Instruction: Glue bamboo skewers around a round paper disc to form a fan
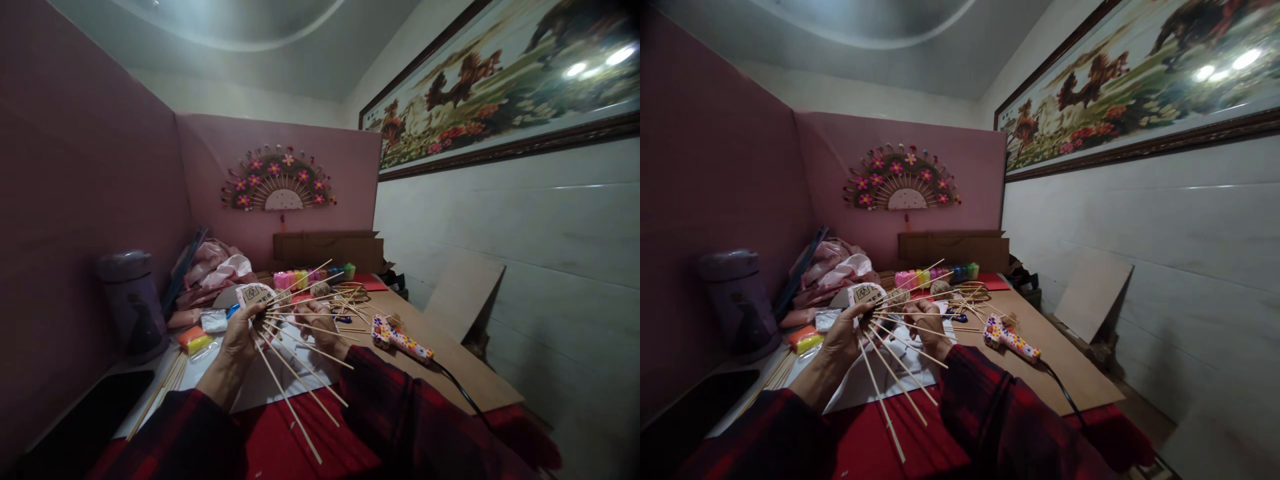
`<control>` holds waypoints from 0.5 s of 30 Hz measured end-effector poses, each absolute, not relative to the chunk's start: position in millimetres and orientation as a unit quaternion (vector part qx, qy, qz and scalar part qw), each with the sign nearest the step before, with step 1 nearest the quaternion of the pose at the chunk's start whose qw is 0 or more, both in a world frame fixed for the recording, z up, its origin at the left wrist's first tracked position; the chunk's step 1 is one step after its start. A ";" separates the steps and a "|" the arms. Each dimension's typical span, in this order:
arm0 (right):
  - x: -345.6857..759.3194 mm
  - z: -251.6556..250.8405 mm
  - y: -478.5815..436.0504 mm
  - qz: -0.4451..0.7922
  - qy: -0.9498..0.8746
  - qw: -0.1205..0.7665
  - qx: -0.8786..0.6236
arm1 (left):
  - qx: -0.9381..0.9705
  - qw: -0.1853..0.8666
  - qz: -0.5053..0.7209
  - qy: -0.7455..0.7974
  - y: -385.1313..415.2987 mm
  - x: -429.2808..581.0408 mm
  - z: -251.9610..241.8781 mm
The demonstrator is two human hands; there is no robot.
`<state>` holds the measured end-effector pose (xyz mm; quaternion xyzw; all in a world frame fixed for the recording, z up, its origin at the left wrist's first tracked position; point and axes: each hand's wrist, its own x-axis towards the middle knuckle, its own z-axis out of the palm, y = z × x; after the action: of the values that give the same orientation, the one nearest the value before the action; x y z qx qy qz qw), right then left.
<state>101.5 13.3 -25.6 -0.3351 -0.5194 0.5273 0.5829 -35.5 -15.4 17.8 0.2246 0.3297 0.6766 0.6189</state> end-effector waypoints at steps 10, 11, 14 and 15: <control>100.6 -28.8 18.0 0.524 -0.514 0.587 -0.341 | 0.223 0.620 0.676 0.331 -12.7 -35.6 17.5; 100.2 -29.0 18.5 0.523 -0.513 0.590 -0.340 | 0.221 0.618 0.675 0.339 -12.3 -35.6 17.4; 99.1 -29.5 19.5 0.521 -0.510 0.596 -0.337 | 0.215 0.618 0.670 0.350 -11.0 -35.9 17.4; 98.9 -29.8 19.7 0.521 -0.509 0.597 -0.335 | 0.214 0.622 0.668 0.349 -10.6 -35.9 17.6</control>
<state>98.9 19.7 -29.8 -0.3349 -0.5093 0.5210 0.5975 -35.9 -10.6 17.6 0.2135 0.3494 0.6677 0.6217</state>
